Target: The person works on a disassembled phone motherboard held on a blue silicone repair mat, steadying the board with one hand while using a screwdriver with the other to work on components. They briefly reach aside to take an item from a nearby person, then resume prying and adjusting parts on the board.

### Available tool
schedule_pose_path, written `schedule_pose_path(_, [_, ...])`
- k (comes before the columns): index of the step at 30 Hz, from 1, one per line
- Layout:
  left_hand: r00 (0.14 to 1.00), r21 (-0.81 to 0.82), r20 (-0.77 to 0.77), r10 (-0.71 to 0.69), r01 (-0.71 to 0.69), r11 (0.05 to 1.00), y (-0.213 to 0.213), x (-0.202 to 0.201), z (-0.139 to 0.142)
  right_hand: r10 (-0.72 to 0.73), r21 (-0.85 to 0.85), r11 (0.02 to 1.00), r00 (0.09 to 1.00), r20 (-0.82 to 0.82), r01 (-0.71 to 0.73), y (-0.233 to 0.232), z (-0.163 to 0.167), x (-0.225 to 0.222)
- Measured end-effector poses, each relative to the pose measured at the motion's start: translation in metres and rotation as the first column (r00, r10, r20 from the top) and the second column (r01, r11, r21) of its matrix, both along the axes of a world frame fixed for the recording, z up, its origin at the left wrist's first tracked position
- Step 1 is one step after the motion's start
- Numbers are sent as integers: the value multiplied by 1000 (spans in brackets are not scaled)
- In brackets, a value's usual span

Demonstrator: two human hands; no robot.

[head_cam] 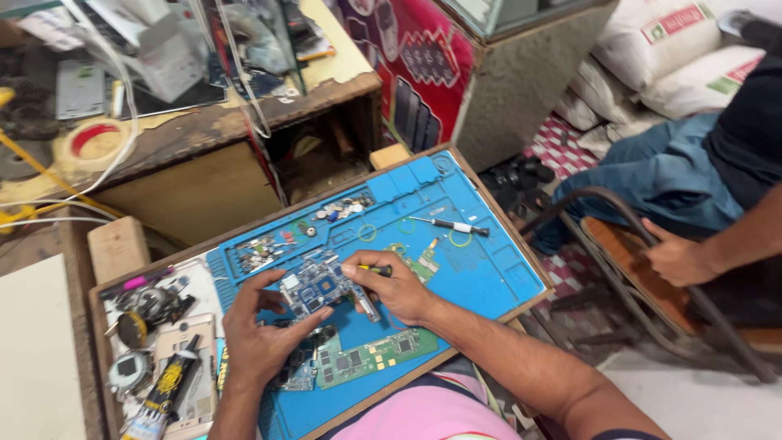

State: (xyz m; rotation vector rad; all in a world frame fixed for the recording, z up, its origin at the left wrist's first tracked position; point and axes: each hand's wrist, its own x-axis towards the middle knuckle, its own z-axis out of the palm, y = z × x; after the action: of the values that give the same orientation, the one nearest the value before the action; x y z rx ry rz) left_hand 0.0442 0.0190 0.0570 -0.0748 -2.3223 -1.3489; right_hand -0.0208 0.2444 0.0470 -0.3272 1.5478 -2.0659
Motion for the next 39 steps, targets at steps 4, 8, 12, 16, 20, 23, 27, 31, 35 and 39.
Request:
schedule_pose_path(4, [1000,5,5,-13,13,1000,5,-1,-1,23,-23,999,999,-42,-24,4,0,-1])
schedule_pose_path(8, [1000,-3,21,-17,17,1000,9,2,1,20,-49,999,999,-43,-23,6,-2,-1])
schedule_pose_path(12, [999,-46,39,14,-12,999,10,1,0,24,-59,998,998,-54,-27,7,-3,0])
schedule_pose_path(16, [1000,-31,17,-6,6,1000,11,1,-2,2,-78,997,1000,-6,-3,7,-5,-1])
schedule_pose_path(20, [1000,-11,17,-1,1,1000,12,2,-6,-15,-2,1000,996,-90,15,11,-8,-3])
schedule_pose_path(23, [1000,-4,19,4,-4,1000,14,3,-7,-31,30,999,993,-110,34,12,-11,-4])
schedule_pose_path(27, [1000,-2,-11,-18,18,1000,15,1,-4,-43,44,998,987,-152,50,12,-11,-4])
schedule_pose_path(31, [1000,-47,-23,-2,0,999,14,2,-1,-42,-15,999,992,-123,40,11,-6,-3])
schedule_pose_path(35, [1000,-45,7,6,-6,999,15,5,-4,-89,-2,996,986,-139,89,10,-2,-1])
schedule_pose_path(39, [1000,-22,-12,5,-5,1000,17,3,-13,-159,-36,987,973,-169,155,30,1,-9])
